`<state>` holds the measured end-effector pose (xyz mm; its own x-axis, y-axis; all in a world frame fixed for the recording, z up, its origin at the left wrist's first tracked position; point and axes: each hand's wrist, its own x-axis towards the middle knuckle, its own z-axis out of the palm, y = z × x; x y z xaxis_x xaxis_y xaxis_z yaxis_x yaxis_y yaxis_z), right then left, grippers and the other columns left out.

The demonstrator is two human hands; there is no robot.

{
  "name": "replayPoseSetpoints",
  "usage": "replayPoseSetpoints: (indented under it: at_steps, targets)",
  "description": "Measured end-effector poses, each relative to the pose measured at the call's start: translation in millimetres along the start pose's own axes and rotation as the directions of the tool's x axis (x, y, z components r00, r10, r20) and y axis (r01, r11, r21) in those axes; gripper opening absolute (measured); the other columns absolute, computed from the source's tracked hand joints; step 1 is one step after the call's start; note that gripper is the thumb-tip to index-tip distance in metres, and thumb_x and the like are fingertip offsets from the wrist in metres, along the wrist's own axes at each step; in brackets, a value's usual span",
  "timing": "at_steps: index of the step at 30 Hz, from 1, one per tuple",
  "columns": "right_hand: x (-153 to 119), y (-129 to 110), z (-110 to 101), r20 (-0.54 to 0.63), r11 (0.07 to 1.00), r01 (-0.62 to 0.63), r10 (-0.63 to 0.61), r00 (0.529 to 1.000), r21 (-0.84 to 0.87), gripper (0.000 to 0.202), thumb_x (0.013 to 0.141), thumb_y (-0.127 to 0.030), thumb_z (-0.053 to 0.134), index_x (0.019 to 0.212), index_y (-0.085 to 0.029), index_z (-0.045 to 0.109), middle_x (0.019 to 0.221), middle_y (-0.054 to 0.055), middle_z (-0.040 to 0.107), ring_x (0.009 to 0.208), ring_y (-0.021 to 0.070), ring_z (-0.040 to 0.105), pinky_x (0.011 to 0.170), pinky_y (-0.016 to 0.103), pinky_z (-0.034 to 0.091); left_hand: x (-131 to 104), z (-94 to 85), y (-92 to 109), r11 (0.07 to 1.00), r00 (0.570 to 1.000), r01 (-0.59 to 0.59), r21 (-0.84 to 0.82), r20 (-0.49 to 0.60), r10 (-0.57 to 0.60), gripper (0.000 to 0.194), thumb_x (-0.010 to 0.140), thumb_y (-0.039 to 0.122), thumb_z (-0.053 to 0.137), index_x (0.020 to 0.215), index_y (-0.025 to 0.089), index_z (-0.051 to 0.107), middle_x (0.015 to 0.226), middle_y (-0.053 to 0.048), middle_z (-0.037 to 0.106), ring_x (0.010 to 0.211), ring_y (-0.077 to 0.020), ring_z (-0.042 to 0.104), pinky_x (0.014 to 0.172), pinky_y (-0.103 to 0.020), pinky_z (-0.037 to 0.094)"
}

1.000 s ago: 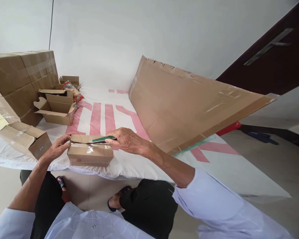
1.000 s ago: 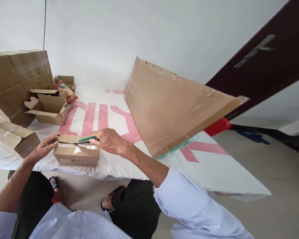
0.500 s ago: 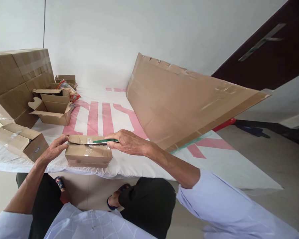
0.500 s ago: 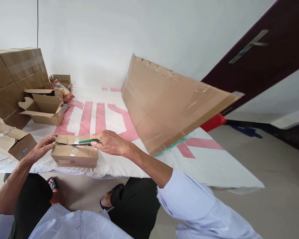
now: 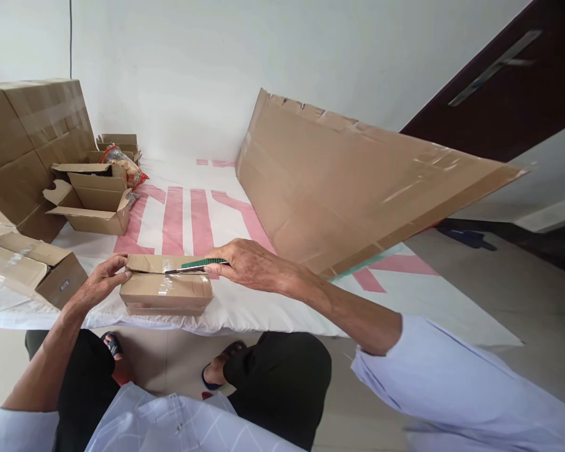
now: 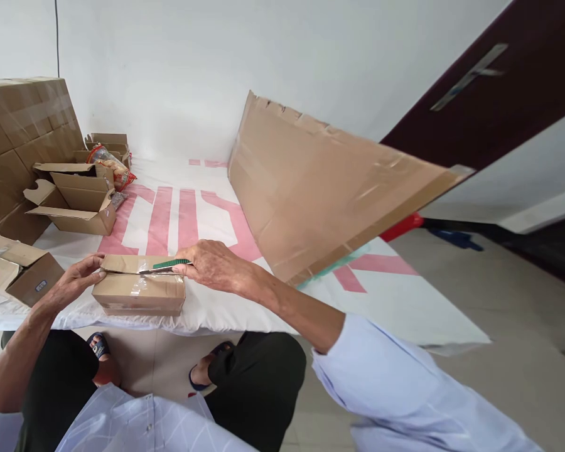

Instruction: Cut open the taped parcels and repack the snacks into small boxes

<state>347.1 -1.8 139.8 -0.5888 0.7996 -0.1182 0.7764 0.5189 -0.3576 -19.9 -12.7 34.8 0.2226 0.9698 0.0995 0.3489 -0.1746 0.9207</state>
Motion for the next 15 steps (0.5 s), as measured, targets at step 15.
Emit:
replayPoseSetpoints:
  at_steps: [15]
  targets:
    - [-19.6, 20.4, 5.7, -0.035, 0.998, -0.046, 0.045, 0.998, -0.032, 0.034, 0.107, -0.04, 0.055, 0.094, -0.024, 0.082, 0.074, 0.002, 0.069, 0.068, 0.0182, 0.057, 0.065, 0.031, 0.035, 1.1, -3.5, -5.6, 0.992, 0.996, -0.077, 0.095, 0.043, 0.074, 0.042, 0.096, 0.061, 0.071, 0.113, 0.024, 0.082, 0.129, -0.01, 0.074, 0.127, -0.0322, 0.068, 0.112, -0.043, 0.056]
